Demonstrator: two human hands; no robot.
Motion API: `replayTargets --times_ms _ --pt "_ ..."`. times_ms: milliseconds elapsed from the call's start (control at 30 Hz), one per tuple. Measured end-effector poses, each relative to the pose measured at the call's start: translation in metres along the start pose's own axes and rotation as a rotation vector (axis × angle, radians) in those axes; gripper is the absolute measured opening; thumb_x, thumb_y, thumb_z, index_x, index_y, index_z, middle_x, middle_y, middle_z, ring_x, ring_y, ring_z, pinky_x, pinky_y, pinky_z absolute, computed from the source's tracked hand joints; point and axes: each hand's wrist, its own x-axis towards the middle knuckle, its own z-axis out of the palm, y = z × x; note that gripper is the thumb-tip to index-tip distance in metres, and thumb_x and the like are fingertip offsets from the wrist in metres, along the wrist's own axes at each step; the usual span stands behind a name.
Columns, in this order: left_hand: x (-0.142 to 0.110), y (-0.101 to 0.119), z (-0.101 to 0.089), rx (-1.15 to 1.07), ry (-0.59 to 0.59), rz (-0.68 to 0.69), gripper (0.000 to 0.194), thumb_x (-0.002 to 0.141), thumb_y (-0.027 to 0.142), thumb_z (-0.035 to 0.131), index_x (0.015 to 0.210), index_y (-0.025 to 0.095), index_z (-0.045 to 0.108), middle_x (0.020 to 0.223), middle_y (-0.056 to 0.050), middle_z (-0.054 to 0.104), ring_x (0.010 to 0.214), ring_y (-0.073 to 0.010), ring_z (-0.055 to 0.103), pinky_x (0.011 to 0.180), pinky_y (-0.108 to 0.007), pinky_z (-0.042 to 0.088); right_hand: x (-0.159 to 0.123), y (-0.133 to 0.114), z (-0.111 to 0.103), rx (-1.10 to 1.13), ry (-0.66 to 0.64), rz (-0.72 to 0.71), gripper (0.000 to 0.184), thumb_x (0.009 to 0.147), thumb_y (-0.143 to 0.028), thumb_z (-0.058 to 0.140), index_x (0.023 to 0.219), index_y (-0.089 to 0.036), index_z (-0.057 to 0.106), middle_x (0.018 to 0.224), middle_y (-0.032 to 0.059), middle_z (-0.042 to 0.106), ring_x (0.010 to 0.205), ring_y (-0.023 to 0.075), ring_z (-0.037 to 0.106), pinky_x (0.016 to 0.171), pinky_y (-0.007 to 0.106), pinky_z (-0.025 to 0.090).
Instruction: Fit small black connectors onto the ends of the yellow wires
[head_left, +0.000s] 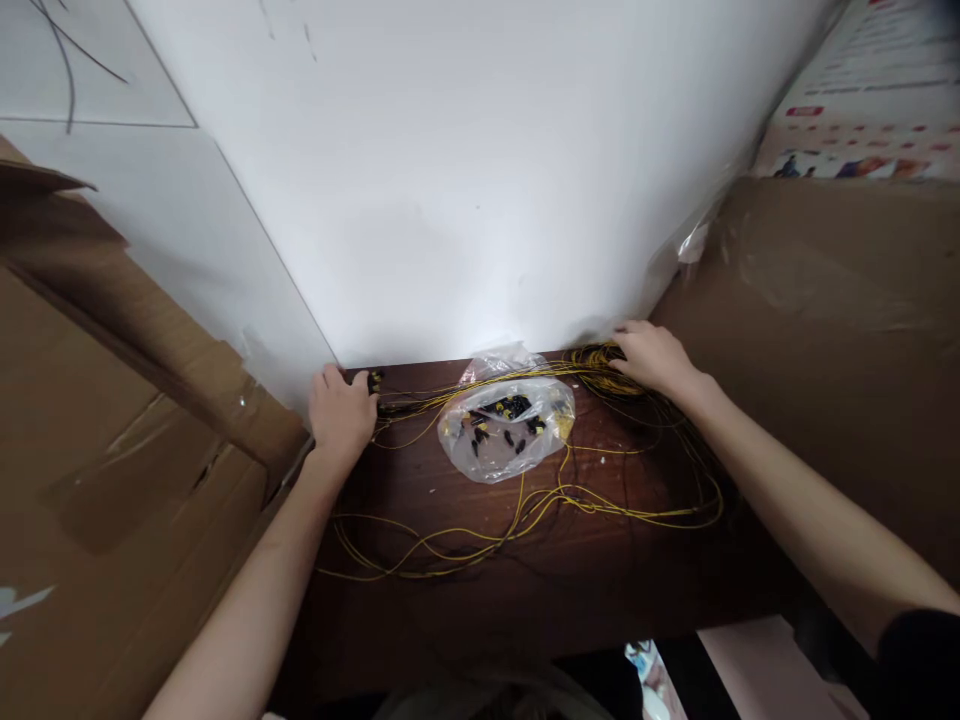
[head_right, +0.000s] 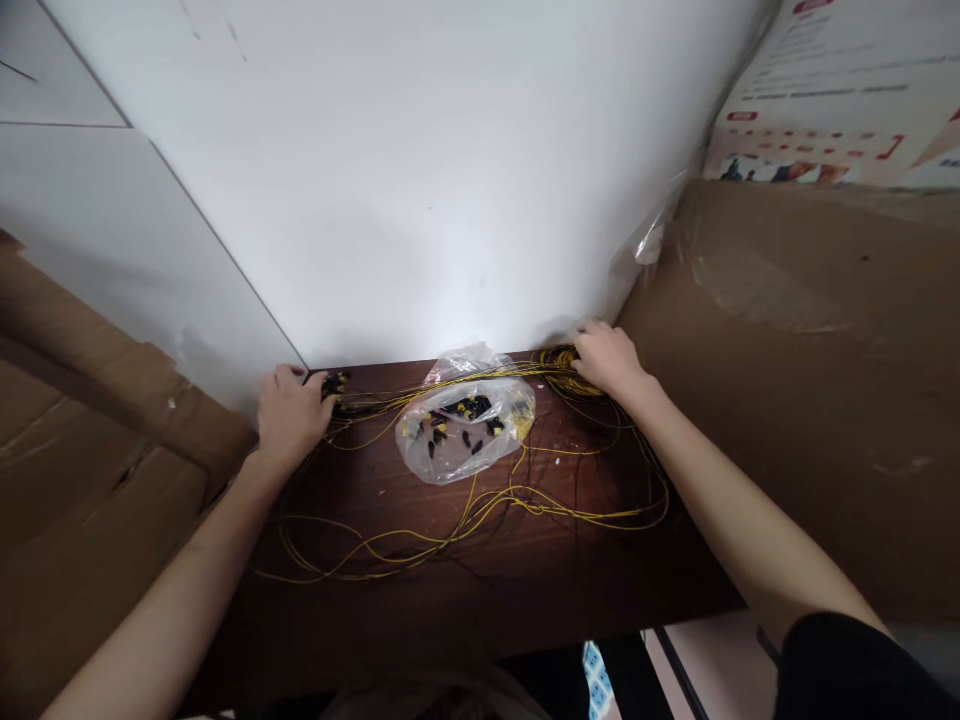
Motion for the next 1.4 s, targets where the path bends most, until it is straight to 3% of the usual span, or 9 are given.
replayTargets --times_ms 133,167,267,367,533,700,967,1133,1400 --pt "-0.007 0.01 -0.023 -0.173 0.136 -0.012 0.04 0.082 0.03 0.046 0.119 0.017 0.055 0.113 -0.015 0.053 0.1 -0.0278 0.05 0.083 -0.036 0.041 -0.012 -0.033 -0.019 0.21 0.269 -0.089 0.034 0.079 -0.026 0.055 0.11 -0.015 0.059 0.117 0.0132 0.057 0.105 0.0289 0.052 0.086 0.042 0.041" --pt "-0.01 0.011 -0.029 -0.209 0.086 -0.042 0.039 0.083 0.029 0.045 0.118 0.016 0.055 0.106 -0.014 0.057 0.097 -0.027 0.053 0.081 -0.035 0.042 -0.017 -0.044 -0.024 0.308 0.306 -0.115 0.03 0.081 -0.026 0.053 0.108 -0.015 0.06 0.113 0.0112 0.06 0.103 0.0266 0.053 0.086 0.04 0.041" --pt "-0.022 0.011 -0.046 -0.258 -0.26 -0.038 0.029 0.081 0.032 0.047 0.099 0.018 0.066 0.087 -0.01 0.067 0.081 -0.0265 0.061 0.07 -0.034 0.045 -0.032 -0.078 -0.031 0.55 0.363 -0.147 0.022 0.084 -0.025 0.05 0.101 -0.017 0.062 0.098 0.0073 0.065 0.094 0.0223 0.057 0.083 0.037 0.044" --pt "-0.034 0.008 -0.047 -0.175 -0.35 -0.101 0.026 0.08 0.03 0.047 0.09 0.021 0.069 0.085 -0.01 0.069 0.081 -0.0292 0.062 0.066 -0.035 0.045 -0.045 -0.106 -0.026 0.688 0.32 -0.193 0.02 0.086 -0.024 0.047 0.096 -0.018 0.063 0.092 0.0057 0.066 0.087 0.0199 0.059 0.079 0.034 0.046" --pt "-0.044 0.001 -0.016 -0.111 -0.316 -0.059 0.029 0.078 0.023 0.048 0.099 0.015 0.067 0.096 -0.013 0.064 0.09 -0.0283 0.059 0.072 -0.035 0.046 -0.056 -0.135 -0.008 0.724 0.149 -0.411 0.021 0.088 -0.021 0.045 0.092 -0.017 0.064 0.088 0.0061 0.066 0.084 0.0182 0.058 0.076 0.032 0.046" --pt "-0.046 -0.009 0.005 -0.114 -0.279 -0.003 0.029 0.078 0.023 0.049 0.1 0.015 0.067 0.094 -0.012 0.063 0.088 -0.0253 0.057 0.076 -0.034 0.046 -0.063 -0.147 0.009 0.679 0.065 -0.529 0.021 0.089 -0.019 0.044 0.09 -0.015 0.064 0.081 0.0076 0.064 0.082 0.0182 0.056 0.074 0.031 0.044" --pt "-0.049 -0.009 0.002 -0.172 -0.18 -0.017 0.025 0.081 0.027 0.045 0.083 0.019 0.068 0.085 -0.009 0.064 0.082 -0.0244 0.056 0.068 -0.032 0.043 -0.064 -0.148 0.02 0.726 0.058 -0.534 0.018 0.088 -0.019 0.046 0.087 -0.016 0.064 0.082 0.0069 0.063 0.082 0.0182 0.054 0.076 0.032 0.043" --pt "-0.048 -0.01 0.01 -0.361 -0.036 -0.023 0.027 0.082 0.031 0.044 0.086 0.018 0.067 0.084 -0.008 0.066 0.078 -0.0225 0.058 0.07 -0.031 0.041 -0.065 -0.148 0.021 0.759 0.06 -0.531 0.016 0.087 -0.019 0.048 0.087 -0.016 0.064 0.083 0.0066 0.063 0.082 0.0183 0.054 0.076 0.032 0.043" --pt "-0.048 -0.002 0.007 -0.737 0.01 0.035 0.03 0.083 0.039 0.048 0.084 0.015 0.067 0.077 -0.004 0.068 0.065 -0.0148 0.057 0.062 -0.024 0.042 -0.066 -0.148 0.019 0.749 0.045 -0.515 0.018 0.088 -0.019 0.046 0.091 -0.017 0.064 0.086 0.0068 0.063 0.085 0.0191 0.053 0.078 0.034 0.042"
